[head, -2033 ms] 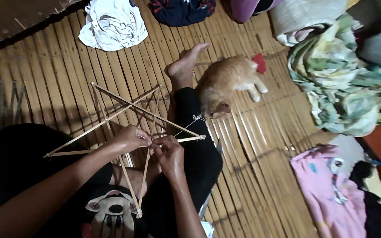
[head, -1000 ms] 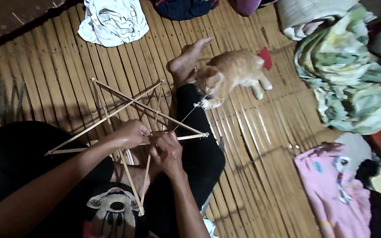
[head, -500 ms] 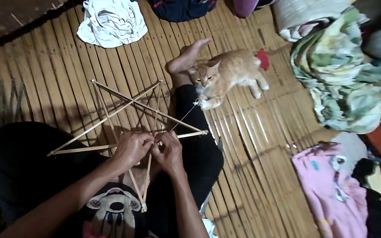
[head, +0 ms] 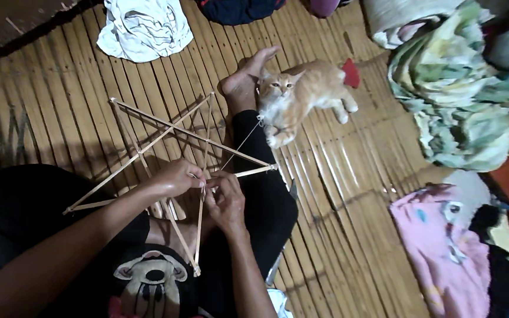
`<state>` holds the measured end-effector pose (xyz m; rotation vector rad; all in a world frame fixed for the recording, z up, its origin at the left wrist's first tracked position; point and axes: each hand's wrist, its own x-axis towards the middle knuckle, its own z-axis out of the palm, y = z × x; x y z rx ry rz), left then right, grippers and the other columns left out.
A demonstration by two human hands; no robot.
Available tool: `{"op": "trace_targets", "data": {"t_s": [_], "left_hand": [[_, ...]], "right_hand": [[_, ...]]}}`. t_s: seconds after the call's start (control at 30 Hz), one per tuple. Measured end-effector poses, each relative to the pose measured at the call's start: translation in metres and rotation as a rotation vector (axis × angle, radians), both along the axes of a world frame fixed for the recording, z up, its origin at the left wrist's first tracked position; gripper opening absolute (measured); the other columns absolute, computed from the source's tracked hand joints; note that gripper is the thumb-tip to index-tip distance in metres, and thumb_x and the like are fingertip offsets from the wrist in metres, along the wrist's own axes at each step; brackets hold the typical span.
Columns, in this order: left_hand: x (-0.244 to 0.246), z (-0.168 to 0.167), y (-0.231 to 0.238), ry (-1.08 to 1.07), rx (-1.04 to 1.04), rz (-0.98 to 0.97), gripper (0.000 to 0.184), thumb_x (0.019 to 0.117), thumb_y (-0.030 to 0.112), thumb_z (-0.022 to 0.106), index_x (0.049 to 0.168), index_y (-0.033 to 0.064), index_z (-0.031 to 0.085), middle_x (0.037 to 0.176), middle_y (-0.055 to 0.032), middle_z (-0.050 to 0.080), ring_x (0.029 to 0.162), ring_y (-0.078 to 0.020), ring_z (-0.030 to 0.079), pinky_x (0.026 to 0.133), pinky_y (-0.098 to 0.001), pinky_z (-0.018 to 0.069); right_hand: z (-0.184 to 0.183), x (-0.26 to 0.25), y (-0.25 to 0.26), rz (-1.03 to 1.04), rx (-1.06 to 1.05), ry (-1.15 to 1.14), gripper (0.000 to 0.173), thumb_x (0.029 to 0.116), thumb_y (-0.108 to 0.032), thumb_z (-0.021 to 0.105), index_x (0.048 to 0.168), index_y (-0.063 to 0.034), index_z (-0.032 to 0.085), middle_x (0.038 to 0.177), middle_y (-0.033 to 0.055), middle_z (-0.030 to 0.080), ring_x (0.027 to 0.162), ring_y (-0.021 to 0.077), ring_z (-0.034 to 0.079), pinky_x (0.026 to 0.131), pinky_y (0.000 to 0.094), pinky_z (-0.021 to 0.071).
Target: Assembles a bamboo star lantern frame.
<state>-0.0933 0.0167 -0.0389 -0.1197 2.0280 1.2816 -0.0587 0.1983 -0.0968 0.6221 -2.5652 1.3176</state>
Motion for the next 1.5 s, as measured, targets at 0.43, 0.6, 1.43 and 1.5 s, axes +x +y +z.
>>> {"op": "trace_targets", "data": {"t_s": [0.43, 0.6, 1.43, 1.5], "left_hand": [[-0.002, -0.012, -0.002, -0.101, 0.087, 0.119, 0.010, 0.0993, 0.007, 0.066, 0.093, 0.0051, 0.072, 0.081, 0.0014, 0.066, 0.066, -0.0011, 0.053, 0.060, -0.0173, 0.0408], [-0.009, -0.003, 0.002, -0.122, 0.116, 0.152, 0.009, 0.1002, 0.007, 0.064, 0.097, 0.0031, 0.072, 0.086, -0.0019, 0.066, 0.072, -0.0044, 0.056, 0.067, -0.0219, 0.0455], [-0.006, -0.002, 0.006, -0.127, 0.113, 0.204, 0.011, 0.0998, 0.007, 0.065, 0.091, 0.0031, 0.070, 0.072, 0.0011, 0.059, 0.056, -0.0019, 0.044, 0.051, -0.0176, 0.0334], [-0.005, -0.004, 0.006, -0.138, 0.124, 0.197, 0.010, 0.0997, 0.006, 0.065, 0.092, 0.0034, 0.070, 0.072, 0.0017, 0.060, 0.054, -0.0015, 0.042, 0.050, -0.0178, 0.0316]], "right_hand": [[-0.004, -0.009, -0.004, -0.028, -0.024, -0.011, 0.007, 0.0811, -0.002, 0.071, 0.086, 0.0013, 0.073, 0.095, 0.0143, 0.074, 0.087, 0.0215, 0.072, 0.074, 0.0297, 0.0603], [-0.001, -0.008, -0.005, -0.047, -0.026, -0.026, 0.005, 0.0805, -0.002, 0.070, 0.084, 0.0016, 0.072, 0.097, 0.0147, 0.073, 0.082, 0.0184, 0.071, 0.069, 0.0270, 0.0598], [0.005, -0.014, -0.012, -0.093, 0.151, 0.030, 0.005, 0.0782, -0.007, 0.071, 0.079, -0.0020, 0.069, 0.081, 0.0101, 0.068, 0.075, 0.0244, 0.068, 0.064, 0.0380, 0.0568], [0.007, -0.013, -0.012, -0.086, 0.159, 0.002, 0.007, 0.0771, -0.009, 0.070, 0.078, -0.0027, 0.068, 0.079, 0.0092, 0.066, 0.074, 0.0238, 0.067, 0.062, 0.0369, 0.0559]]}}
